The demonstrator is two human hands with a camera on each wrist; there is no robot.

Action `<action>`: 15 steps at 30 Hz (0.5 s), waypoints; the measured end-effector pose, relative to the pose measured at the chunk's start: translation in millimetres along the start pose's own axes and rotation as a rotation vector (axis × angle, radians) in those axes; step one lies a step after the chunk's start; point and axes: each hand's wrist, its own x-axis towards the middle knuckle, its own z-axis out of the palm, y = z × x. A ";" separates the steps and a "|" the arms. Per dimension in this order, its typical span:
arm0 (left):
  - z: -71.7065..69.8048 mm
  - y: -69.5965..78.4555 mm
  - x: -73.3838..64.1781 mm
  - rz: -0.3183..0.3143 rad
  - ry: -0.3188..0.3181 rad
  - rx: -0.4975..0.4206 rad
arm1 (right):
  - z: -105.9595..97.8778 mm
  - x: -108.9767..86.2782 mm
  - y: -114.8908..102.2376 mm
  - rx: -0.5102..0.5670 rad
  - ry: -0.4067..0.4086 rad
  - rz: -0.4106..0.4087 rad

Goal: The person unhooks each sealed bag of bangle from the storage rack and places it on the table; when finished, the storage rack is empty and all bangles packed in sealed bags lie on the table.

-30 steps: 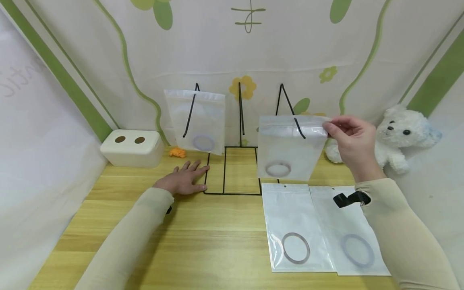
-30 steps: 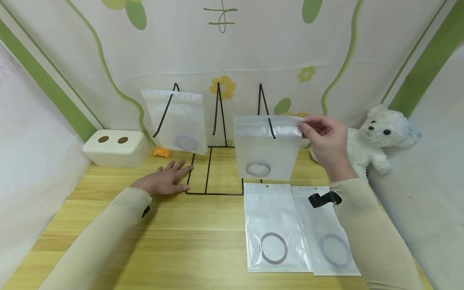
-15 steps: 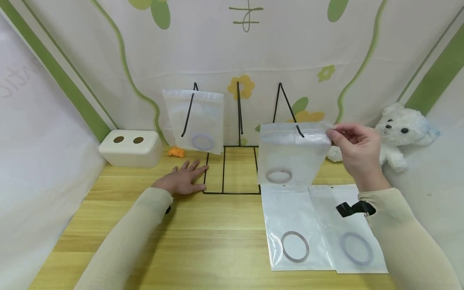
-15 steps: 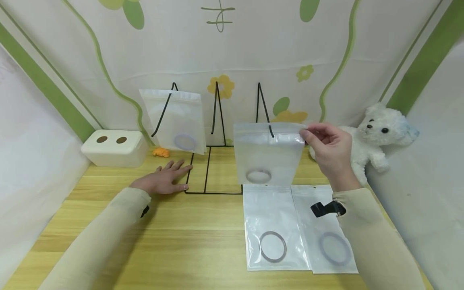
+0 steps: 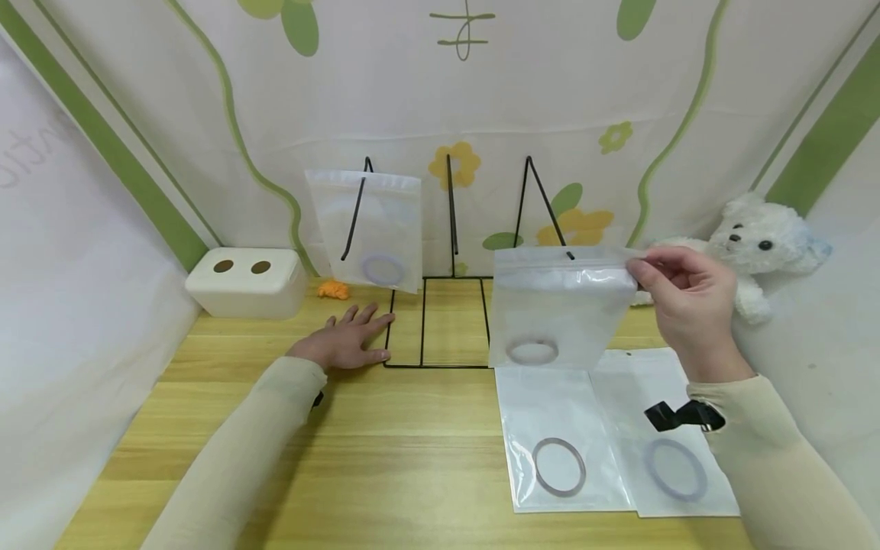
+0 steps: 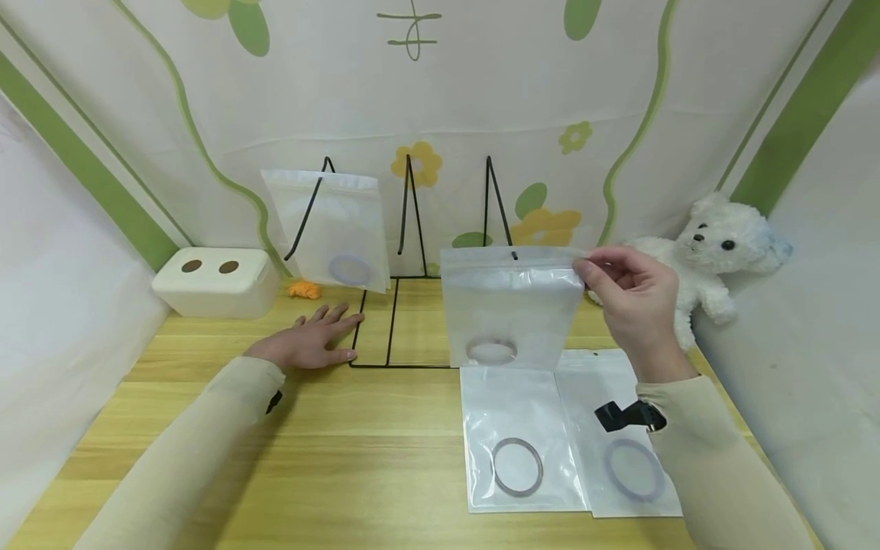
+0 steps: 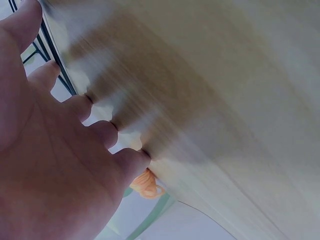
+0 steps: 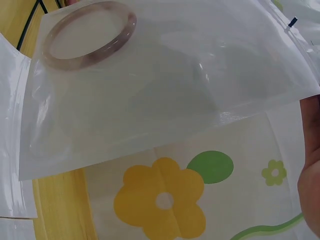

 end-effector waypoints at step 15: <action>-1.3 -0.3 -2.9 -0.004 0.001 0.003 | 12.3 -14.4 -14.4 0.052 0.001 -0.051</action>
